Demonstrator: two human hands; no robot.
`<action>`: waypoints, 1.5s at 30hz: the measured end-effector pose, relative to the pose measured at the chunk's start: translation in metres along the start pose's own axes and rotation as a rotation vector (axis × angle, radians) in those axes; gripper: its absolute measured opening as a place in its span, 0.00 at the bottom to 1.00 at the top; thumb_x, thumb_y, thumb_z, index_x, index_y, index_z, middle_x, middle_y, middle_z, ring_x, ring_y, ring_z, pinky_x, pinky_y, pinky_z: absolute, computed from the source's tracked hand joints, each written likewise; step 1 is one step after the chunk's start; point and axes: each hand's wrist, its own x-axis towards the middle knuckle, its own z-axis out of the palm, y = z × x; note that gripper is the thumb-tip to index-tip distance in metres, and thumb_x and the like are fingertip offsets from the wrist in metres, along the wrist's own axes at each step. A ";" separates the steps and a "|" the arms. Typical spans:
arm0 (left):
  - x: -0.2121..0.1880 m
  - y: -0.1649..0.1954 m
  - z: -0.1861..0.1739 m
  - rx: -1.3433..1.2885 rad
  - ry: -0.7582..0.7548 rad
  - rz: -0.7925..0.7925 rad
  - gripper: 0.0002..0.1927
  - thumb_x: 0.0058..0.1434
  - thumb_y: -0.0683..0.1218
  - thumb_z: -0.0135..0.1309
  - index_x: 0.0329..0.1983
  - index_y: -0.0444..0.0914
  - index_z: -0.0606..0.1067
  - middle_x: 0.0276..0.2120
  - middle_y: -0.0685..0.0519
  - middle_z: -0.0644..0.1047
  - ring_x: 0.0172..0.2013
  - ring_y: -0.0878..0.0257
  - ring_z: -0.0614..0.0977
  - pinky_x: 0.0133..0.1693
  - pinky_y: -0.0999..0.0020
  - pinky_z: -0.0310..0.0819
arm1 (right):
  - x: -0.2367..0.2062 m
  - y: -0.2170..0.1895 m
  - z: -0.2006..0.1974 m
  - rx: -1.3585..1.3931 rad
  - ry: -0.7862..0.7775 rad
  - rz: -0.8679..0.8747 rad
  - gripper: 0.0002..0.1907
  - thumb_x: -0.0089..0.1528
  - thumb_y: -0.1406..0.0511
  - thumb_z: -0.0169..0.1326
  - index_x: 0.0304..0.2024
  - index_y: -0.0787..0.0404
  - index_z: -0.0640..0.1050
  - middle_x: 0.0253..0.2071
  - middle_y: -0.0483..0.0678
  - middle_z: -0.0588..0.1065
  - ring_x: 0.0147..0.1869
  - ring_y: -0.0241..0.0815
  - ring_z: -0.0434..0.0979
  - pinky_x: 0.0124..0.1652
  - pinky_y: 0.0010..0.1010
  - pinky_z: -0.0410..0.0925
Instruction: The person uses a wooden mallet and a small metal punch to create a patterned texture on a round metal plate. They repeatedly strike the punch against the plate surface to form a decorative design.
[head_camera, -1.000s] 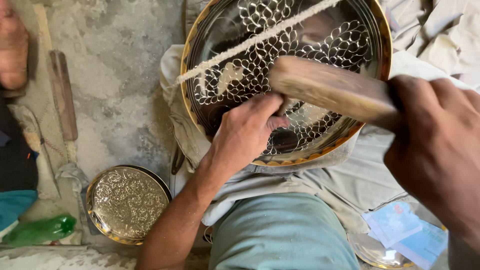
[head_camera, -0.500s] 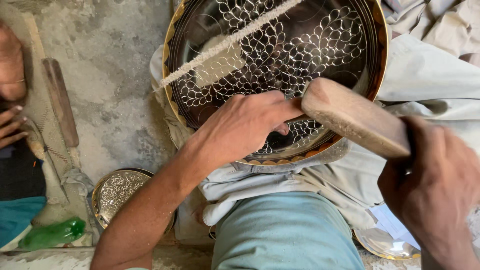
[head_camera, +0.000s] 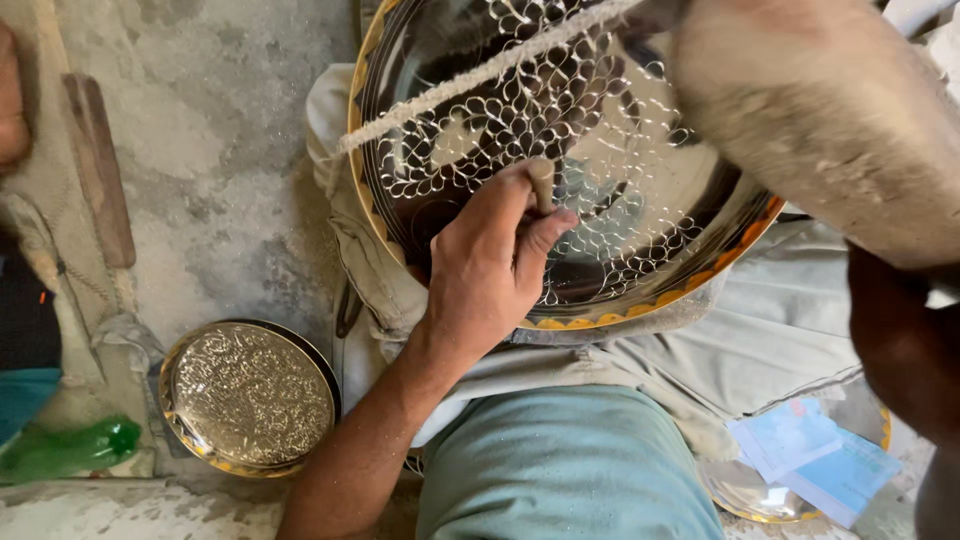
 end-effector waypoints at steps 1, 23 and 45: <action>-0.001 0.001 -0.001 0.017 0.006 0.003 0.16 0.73 0.48 0.58 0.58 0.37 0.71 0.41 0.53 0.79 0.39 0.65 0.85 0.42 0.71 0.84 | 0.003 -0.001 0.002 -0.029 -0.022 -0.026 0.23 0.59 0.72 0.56 0.58 0.69 0.74 0.43 0.57 0.75 0.42 0.51 0.76 0.42 0.39 0.70; -0.051 -0.012 0.013 -0.048 0.154 -0.077 0.23 0.65 0.40 0.62 0.60 0.31 0.68 0.52 0.46 0.76 0.53 0.54 0.79 0.57 0.56 0.75 | 0.064 -0.107 -0.013 -0.513 -0.308 -0.618 0.22 0.61 0.65 0.58 0.56 0.68 0.79 0.36 0.58 0.74 0.32 0.47 0.74 0.32 0.36 0.67; 0.019 0.003 0.002 -0.020 -0.103 0.087 0.11 0.75 0.48 0.52 0.53 0.36 0.71 0.46 0.49 0.80 0.44 0.62 0.86 0.42 0.73 0.87 | 0.028 0.024 -0.006 -0.286 -0.211 -0.036 0.30 0.49 0.84 0.49 0.56 0.78 0.73 0.40 0.65 0.74 0.39 0.58 0.76 0.38 0.43 0.70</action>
